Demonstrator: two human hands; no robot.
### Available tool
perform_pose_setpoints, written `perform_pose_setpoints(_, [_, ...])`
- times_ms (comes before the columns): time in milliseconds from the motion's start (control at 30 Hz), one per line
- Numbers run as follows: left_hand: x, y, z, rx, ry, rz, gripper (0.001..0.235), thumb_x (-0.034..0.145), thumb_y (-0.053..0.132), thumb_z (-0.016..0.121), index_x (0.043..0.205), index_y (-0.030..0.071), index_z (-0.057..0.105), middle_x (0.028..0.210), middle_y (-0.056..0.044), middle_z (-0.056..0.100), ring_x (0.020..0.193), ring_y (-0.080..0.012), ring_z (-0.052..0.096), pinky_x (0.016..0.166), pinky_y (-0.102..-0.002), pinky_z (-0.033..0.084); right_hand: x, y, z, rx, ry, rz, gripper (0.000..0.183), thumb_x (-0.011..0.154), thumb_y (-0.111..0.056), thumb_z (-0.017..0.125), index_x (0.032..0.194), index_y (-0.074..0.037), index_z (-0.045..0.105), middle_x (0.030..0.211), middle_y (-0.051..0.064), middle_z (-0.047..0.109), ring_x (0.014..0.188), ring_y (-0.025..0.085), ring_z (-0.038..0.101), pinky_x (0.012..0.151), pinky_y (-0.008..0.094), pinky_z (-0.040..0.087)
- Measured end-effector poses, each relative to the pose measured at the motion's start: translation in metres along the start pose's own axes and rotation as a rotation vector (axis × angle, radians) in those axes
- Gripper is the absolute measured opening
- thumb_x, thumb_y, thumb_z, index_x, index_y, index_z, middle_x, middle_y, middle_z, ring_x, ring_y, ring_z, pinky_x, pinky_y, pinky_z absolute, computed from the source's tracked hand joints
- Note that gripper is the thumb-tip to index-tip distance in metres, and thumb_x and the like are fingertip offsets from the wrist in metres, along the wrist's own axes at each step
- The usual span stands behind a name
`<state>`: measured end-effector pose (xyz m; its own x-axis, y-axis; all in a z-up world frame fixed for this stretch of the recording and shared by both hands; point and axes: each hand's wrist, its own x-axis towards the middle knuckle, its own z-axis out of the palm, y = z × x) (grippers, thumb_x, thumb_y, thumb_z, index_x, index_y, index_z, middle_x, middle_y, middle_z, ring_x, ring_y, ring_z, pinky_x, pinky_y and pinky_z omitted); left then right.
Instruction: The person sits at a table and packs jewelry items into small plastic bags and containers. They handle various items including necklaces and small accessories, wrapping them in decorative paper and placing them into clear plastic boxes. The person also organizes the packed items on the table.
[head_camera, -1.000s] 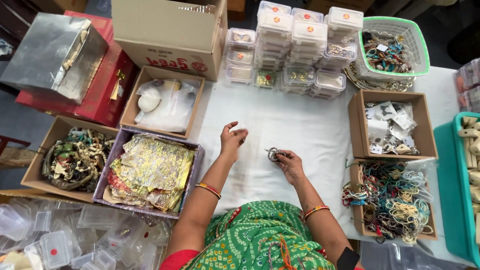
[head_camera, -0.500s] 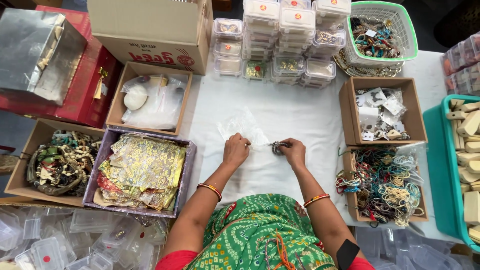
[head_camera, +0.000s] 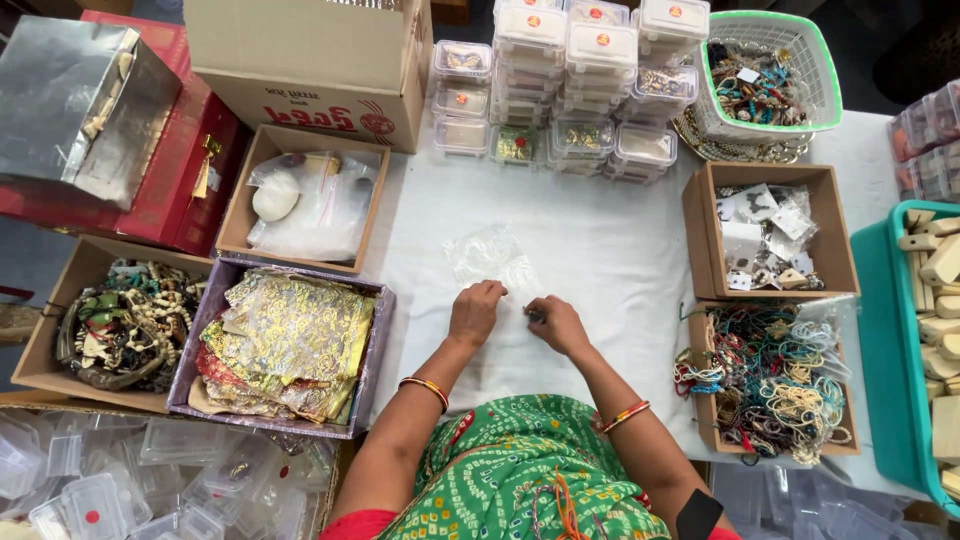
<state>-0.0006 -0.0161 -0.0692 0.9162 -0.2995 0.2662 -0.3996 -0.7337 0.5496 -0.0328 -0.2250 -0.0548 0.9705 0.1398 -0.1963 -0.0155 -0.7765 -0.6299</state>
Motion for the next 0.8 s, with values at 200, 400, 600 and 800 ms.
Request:
perform_pose_setpoints(200, [-0.004,0.024,-0.015,-0.074,0.035,0.046,0.035,0.080,0.001,0.067,0.113,0.013,0.071,0.112,-0.003,0.070,0.107,-0.0225,0.066,0.090,-0.040,0.047,0.012,-0.030,-0.016,1.049,-0.079,0.262,0.030,0.090,-0.006,0.078,0.120,-0.001,0.071,0.096,0.011,0.070,0.081,0.017,0.067,0.067,0.031,0.055])
perform_pose_setpoints(400, [-0.005,0.032,-0.012,-0.078,0.083,-0.085,0.050,0.078,-0.006,0.063,0.123,0.016,0.068,0.119,0.001,0.068,0.117,-0.0178,0.061,0.101,-0.042,0.037,0.019,-0.033,0.012,1.213,0.110,0.433,0.048,0.089,0.001,0.066,0.132,-0.007,0.047,0.113,0.013,0.067,0.094,0.017,0.073,0.084,0.033,0.064])
perform_pose_setpoints(600, [0.002,0.040,-0.020,-0.081,0.086,-0.112,0.053,0.078,-0.005,0.065,0.126,0.016,0.068,0.123,-0.002,0.067,0.116,-0.0211,0.060,0.101,-0.042,0.037,-0.004,-0.066,-0.001,0.559,0.189,0.265,0.044,0.086,-0.002,0.073,0.125,-0.004,0.052,0.119,0.011,0.065,0.102,0.019,0.071,0.079,0.033,0.060])
perform_pose_setpoints(800, [0.019,0.057,-0.041,-0.122,0.040,-0.138,0.044,0.085,-0.001,0.064,0.126,0.014,0.070,0.120,-0.001,0.068,0.110,-0.0221,0.063,0.096,-0.041,0.042,-0.015,-0.077,-0.012,0.297,0.378,-0.025,0.028,0.092,-0.016,0.073,0.117,-0.009,0.062,0.122,0.012,0.060,0.094,0.022,0.075,0.077,0.032,0.062])
